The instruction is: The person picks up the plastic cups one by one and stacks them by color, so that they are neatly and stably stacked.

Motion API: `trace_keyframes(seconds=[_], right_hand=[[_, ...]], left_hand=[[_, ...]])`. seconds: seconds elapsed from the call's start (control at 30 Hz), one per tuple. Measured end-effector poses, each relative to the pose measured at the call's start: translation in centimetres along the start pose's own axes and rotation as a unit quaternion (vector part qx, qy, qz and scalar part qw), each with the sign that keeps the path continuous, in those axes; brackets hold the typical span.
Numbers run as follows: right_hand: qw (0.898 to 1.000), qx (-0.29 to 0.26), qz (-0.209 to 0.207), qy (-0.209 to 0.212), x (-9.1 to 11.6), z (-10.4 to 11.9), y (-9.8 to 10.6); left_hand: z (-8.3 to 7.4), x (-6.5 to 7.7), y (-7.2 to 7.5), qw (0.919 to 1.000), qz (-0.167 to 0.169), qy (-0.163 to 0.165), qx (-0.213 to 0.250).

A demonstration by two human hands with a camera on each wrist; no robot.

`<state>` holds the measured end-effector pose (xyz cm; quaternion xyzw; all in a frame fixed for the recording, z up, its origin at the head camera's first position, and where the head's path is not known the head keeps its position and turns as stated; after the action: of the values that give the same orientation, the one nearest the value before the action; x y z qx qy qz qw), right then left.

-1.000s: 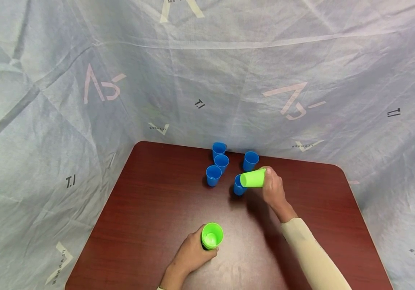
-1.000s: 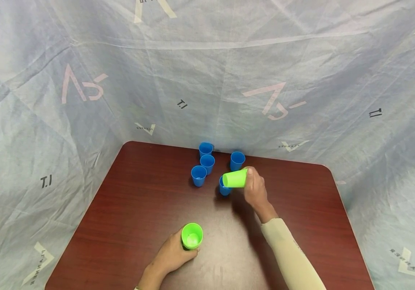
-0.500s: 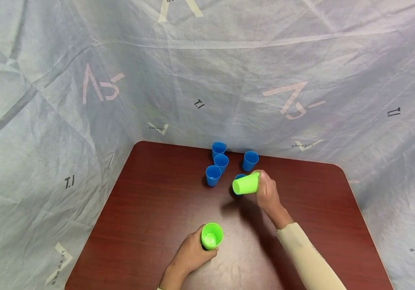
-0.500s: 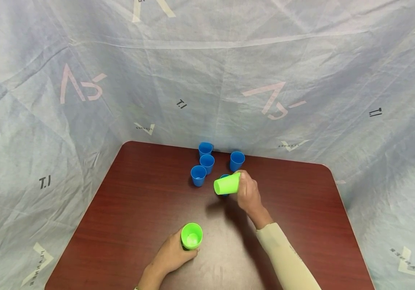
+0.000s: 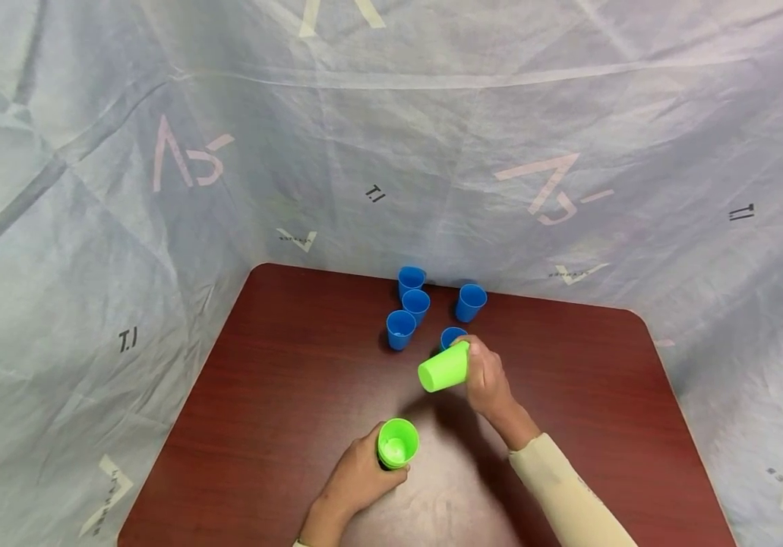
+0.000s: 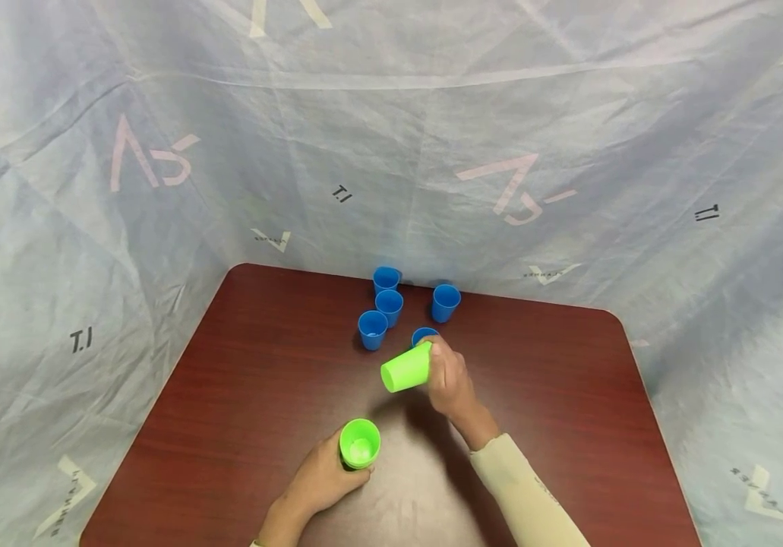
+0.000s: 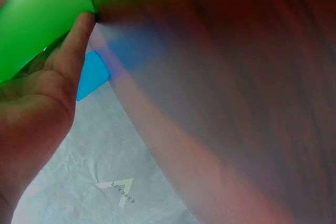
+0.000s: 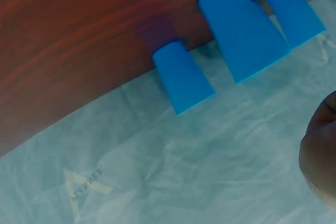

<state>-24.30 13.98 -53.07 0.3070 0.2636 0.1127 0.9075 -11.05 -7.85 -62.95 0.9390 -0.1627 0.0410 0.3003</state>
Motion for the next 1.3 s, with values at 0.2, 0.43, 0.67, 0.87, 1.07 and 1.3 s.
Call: trace_keyframes(seconds=[0.2,0.43,0.67,0.87,1.07,1.3], right_hand=[[1.000,-0.013,0.000,0.015,0.4,1.1,-0.8],[0.999,-0.015,0.006,0.031,1.1,1.3,-1.6],[0.998,-0.038,0.027,0.048,1.4,2.2,-2.0],[0.993,-0.084,0.057,0.059,1.8,3.5,-2.7],[0.990,-0.092,0.071,0.082,2.3,4.5,-3.3],[0.989,-0.063,0.083,0.108,2.8,5.2,-3.9]], left_hand=[[-0.2,0.0,-0.1,0.9999,-0.007,-0.007,0.002],[-0.2,0.1,-0.1,0.9999,-0.008,-0.007,0.002],[-0.3,0.3,-0.1,0.9999,-0.014,-0.004,0.001],[-0.2,0.4,-0.1,0.9997,-0.022,-0.014,-0.002],[-0.2,0.3,-0.1,0.9998,-0.015,-0.013,0.001],[-0.2,0.1,-0.1,0.9999,-0.008,-0.013,-0.003]])
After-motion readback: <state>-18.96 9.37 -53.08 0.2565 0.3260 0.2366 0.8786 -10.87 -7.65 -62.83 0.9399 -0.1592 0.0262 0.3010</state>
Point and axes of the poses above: each hand's wrist, its own x-axis away from the middle knuckle, its own y-axis out of the back of the hand, z = x × y, the point moved 6 cm from there along -x, towards the middle knuckle, and after that the axes turned 10 degrees about z, right-handed, at the moved point
